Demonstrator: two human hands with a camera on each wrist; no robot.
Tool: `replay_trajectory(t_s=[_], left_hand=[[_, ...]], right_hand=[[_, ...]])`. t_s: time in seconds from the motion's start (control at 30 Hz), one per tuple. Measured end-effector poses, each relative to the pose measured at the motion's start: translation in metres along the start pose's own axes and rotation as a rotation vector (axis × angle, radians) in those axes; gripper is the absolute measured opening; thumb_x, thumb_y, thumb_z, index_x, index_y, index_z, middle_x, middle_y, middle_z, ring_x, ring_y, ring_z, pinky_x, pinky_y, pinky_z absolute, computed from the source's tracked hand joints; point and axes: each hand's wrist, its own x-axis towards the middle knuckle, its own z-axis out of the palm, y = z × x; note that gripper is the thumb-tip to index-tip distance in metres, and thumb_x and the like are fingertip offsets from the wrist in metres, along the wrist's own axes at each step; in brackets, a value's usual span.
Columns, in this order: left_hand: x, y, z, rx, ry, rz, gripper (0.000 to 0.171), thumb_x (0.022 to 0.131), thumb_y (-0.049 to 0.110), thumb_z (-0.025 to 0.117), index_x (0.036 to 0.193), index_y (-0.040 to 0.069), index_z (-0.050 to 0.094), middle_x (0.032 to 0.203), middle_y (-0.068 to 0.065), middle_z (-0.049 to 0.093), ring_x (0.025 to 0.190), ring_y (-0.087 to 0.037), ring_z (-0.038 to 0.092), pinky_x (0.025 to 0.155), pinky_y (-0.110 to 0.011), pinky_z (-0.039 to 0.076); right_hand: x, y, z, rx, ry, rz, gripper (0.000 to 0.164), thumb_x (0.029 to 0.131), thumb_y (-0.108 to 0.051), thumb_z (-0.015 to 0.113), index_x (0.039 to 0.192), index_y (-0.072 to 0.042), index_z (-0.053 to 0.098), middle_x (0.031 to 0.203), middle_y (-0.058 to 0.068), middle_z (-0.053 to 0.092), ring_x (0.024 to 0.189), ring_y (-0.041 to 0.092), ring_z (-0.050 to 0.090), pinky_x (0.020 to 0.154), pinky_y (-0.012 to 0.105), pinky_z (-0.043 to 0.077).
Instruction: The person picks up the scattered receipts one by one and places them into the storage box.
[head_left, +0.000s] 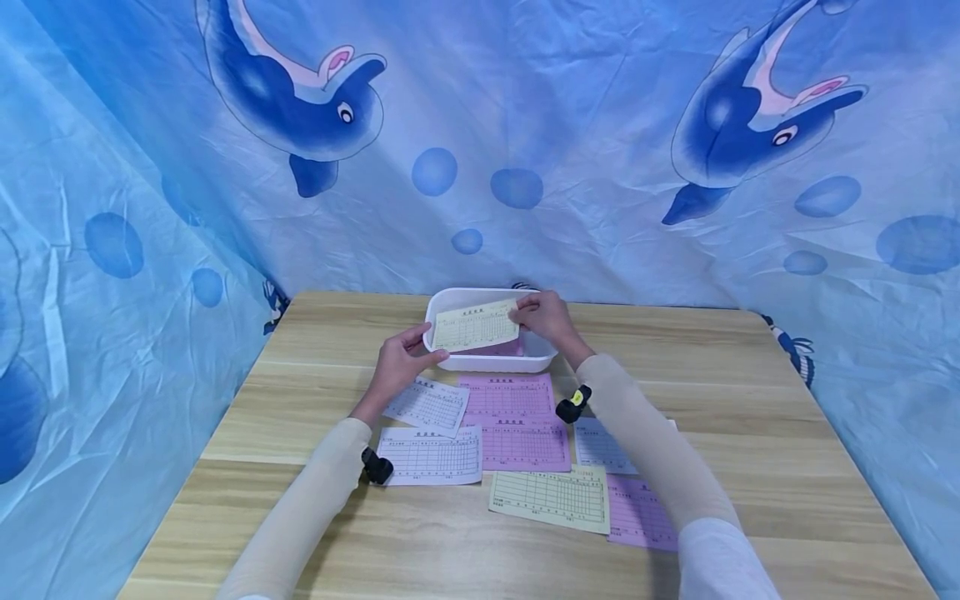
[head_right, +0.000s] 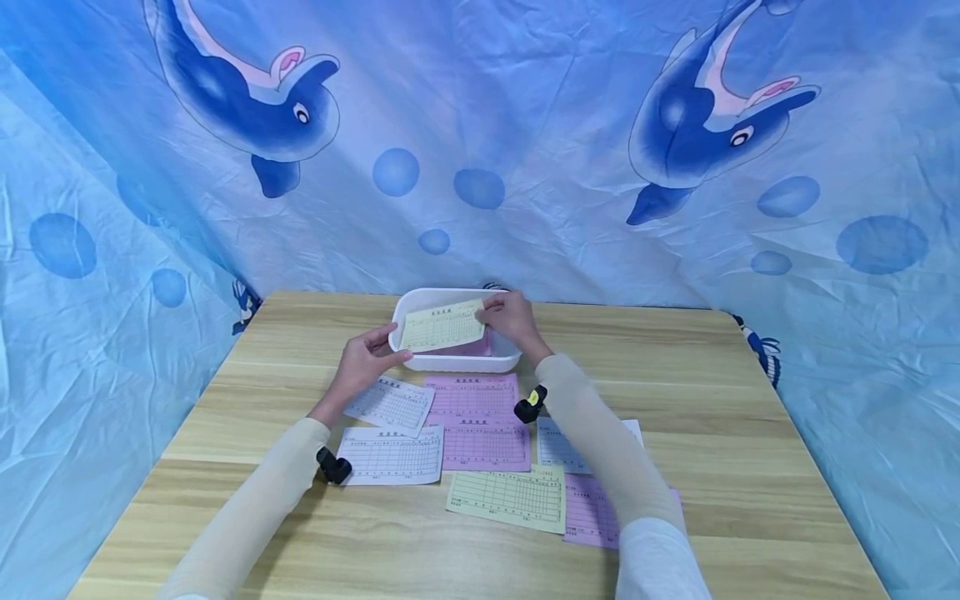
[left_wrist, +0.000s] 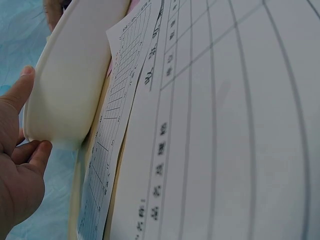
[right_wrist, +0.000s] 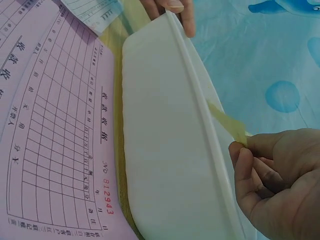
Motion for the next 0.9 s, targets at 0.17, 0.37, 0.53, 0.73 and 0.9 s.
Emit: replay_trajectory(t_s=[0.17,0.37,0.53,0.73,0.9], left_hand=[[0.01,-0.023,0.001,0.004,0.011,0.001,0.077,0.088,0.02,0.084,0.151,-0.001,0.045,0.148,-0.026,0.052,0.136,-0.039,0.053,0.109,-0.044,0.048],[0.008,-0.023,0.001,0.008,0.017,0.017,0.079,0.086,0.028,0.085,0.15,0.003,0.048,0.146,-0.023,0.055,0.134,-0.036,0.056,0.108,-0.044,0.05],[0.007,-0.022,0.001,0.022,0.024,0.023,0.08,0.084,0.033,0.086,0.149,0.003,0.05,0.144,-0.021,0.057,0.133,-0.034,0.057,0.106,-0.043,0.051],[0.008,-0.022,0.001,0.032,0.026,0.022,0.081,0.084,0.034,0.086,0.149,0.003,0.05,0.145,-0.021,0.057,0.133,-0.034,0.057,0.106,-0.043,0.051],[0.008,-0.022,-0.001,0.023,0.024,0.016,0.081,0.084,0.034,0.086,0.15,0.005,0.05,0.146,-0.021,0.056,0.134,-0.034,0.057,0.107,-0.043,0.05]], right_hand=[[0.0,0.002,0.002,-0.026,-0.022,-0.008,0.026,0.09,-0.013,0.079,0.11,0.002,0.074,0.093,0.016,0.076,0.081,0.031,0.075,0.078,0.043,0.064],[-0.001,0.002,0.003,-0.043,-0.04,-0.007,0.025,0.091,-0.014,0.078,0.109,0.003,0.075,0.091,0.015,0.076,0.076,0.026,0.075,0.075,0.039,0.064],[-0.003,0.0,0.001,-0.004,-0.043,0.013,0.023,0.094,-0.015,0.075,0.109,0.002,0.075,0.096,0.017,0.077,0.082,0.03,0.076,0.081,0.044,0.064],[-0.007,-0.004,-0.012,0.044,-0.047,-0.026,0.025,0.097,-0.015,0.072,0.114,0.003,0.073,0.106,0.024,0.074,0.097,0.041,0.073,0.09,0.051,0.061],[-0.017,-0.016,-0.029,0.01,-0.058,-0.087,0.027,0.097,-0.019,0.073,0.116,0.001,0.072,0.108,0.024,0.073,0.099,0.044,0.071,0.09,0.052,0.061]])
